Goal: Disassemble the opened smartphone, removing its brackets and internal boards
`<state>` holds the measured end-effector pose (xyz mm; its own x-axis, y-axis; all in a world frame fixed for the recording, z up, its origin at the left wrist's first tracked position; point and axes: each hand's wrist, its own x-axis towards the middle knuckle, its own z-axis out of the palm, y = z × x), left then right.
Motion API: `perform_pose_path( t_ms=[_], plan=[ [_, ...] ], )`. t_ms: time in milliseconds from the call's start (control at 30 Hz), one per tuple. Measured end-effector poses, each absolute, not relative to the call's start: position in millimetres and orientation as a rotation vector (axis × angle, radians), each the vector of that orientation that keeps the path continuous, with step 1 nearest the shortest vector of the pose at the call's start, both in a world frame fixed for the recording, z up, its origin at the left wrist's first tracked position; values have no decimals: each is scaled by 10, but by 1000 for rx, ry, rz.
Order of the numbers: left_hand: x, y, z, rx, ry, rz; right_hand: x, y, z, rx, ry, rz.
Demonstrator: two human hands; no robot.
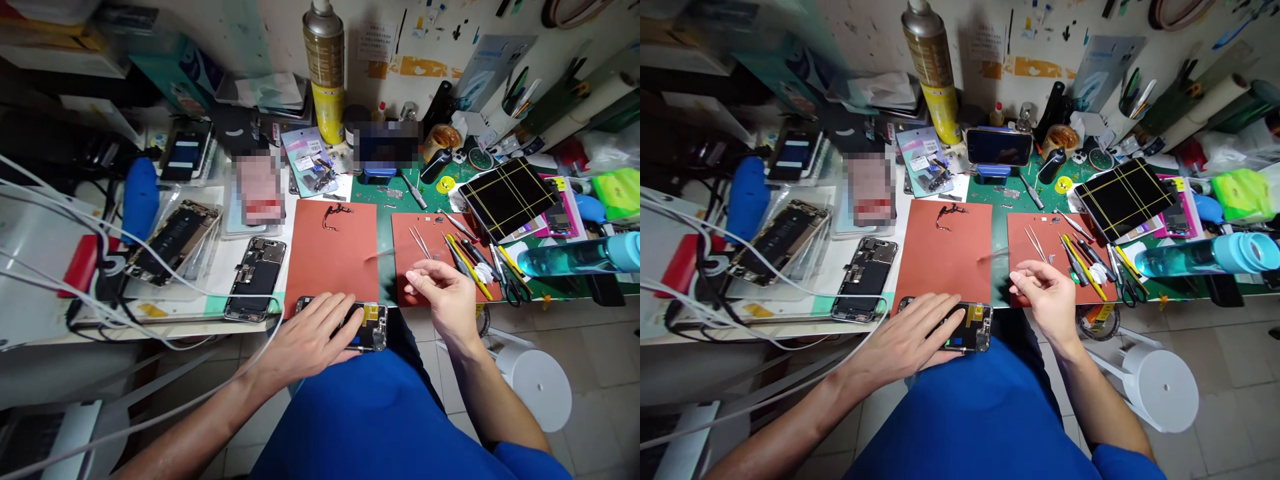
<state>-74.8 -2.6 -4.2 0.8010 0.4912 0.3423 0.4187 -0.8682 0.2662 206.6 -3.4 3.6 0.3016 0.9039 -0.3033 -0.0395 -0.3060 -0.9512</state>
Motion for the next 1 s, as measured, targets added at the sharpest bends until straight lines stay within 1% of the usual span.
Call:
perform_pose_path(
  t_ms=[200,300,367,400,500,533,567,600,667,700,733,800,900,1000],
  plan=[
    [-728,-19,6,2976,709,552,2254,38,25,-1501,-887,1351],
    [-723,-15,23,2975,710,567,2397,111,-34,-1692,-1036,1281],
    [-724,-12,31,2999,722,561,2478,139,-68,-1862,-1127,1137],
    [-726,-12,36,3008,740,553,2499,134,-71,-1948,-1172,1005],
    [-726,-15,48,2991,808,582,2438,8,0,-2118,-1272,477],
    [-720,-18,51,2975,835,602,2369,-65,42,-2114,-1279,403],
    [-707,-21,51,2956,870,624,2277,-144,83,-2062,-1259,482],
    [-684,-24,50,2936,910,648,2165,-221,118,-1949,-1205,714],
    [-606,-36,40,2893,1004,698,1907,-343,149,-1598,-1000,1285],
    [-552,-48,32,2874,1051,730,1778,-376,144,-1440,-880,1469],
    [-491,-66,24,2858,1094,758,1661,-388,127,-1318,-775,1575],
    [-375,-121,10,2836,1168,803,1494,-362,79,-1205,-634,1621],
    [-306,-231,11,2782,1248,853,1453,-267,37,-1194,-581,1585],
    [-410,-278,57,2447,1343,904,1584,-184,77,-1189,-647,1635]
  ],
)
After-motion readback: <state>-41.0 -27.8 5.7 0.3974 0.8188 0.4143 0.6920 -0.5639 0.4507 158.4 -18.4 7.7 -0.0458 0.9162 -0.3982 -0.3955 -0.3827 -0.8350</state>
